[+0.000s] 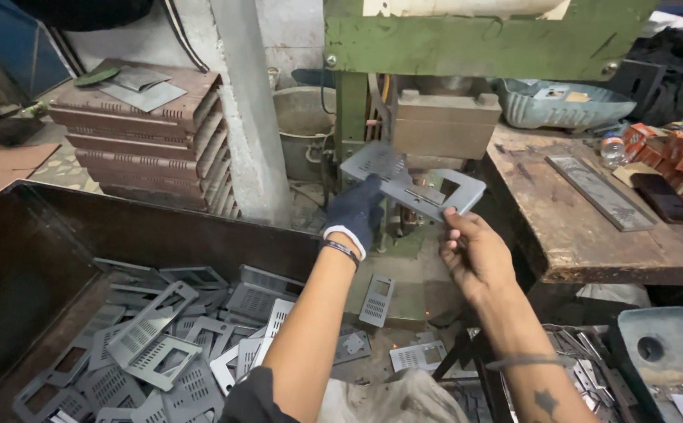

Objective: The person picks perforated metal faceplates one at a time from a large bin and positions each under a foot-operated press machine, which presses the plate with visible sparks. They then remove the pressed plate, place it aside, and repeat the cycle with additional plates, at one point reaching into a tray of small metal parts.

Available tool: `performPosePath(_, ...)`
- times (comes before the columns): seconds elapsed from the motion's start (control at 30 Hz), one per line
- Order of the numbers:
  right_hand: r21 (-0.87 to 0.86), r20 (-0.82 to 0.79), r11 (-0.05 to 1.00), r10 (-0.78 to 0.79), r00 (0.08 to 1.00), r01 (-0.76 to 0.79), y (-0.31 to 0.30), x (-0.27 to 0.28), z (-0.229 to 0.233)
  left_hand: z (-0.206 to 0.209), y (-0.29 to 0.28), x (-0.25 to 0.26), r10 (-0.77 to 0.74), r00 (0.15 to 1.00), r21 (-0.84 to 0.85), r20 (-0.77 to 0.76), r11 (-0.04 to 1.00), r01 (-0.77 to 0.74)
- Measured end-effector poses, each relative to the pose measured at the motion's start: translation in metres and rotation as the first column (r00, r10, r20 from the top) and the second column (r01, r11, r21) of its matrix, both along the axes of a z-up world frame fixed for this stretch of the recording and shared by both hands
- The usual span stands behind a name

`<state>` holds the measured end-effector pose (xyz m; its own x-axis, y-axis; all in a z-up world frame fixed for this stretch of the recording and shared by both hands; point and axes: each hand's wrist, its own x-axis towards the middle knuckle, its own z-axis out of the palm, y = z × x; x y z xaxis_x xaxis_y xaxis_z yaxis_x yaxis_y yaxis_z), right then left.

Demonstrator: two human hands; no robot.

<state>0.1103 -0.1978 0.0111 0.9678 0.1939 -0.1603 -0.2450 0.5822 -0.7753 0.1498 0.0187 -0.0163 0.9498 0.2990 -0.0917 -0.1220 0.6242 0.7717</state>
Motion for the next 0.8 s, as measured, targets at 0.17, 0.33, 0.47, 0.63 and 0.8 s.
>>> performPosePath(0.17, -0.006, -0.014, 0.999, -0.036, 0.999, 0.036, -0.009, -0.007, -0.003, 0.002, -0.009, 0.000, -0.050, 0.998, 0.003, 0.035, 0.999, 0.050)
performPosePath(0.33, 0.048, 0.010, 0.999, -0.004, 1.000, 0.003, -0.010, -0.008, -0.005, 0.009, -0.009, -0.008, -0.048, 0.998, 0.019, 0.047, 0.999, 0.047)
performPosePath(0.47, 0.038, -0.028, 0.999, -0.013, 1.000, 0.014, -0.011, -0.005, -0.011, 0.018, -0.010, -0.022, -0.016, 1.000, 0.147, 0.001, 0.989, 0.015)
performPosePath(0.63, 0.026, -0.047, 1.000, -0.004, 0.999, 0.005, -0.010, -0.012, -0.007, 0.015, -0.011, -0.018, 0.005, 1.000, 0.116, -0.029, 0.993, -0.002)
performPosePath(0.8, -0.022, -0.060, 0.999, -0.033, 0.998, 0.031, -0.009, -0.026, -0.001, 0.011, -0.015, -0.010, -0.017, 0.998, 0.012, -0.067, 1.000, 0.018)
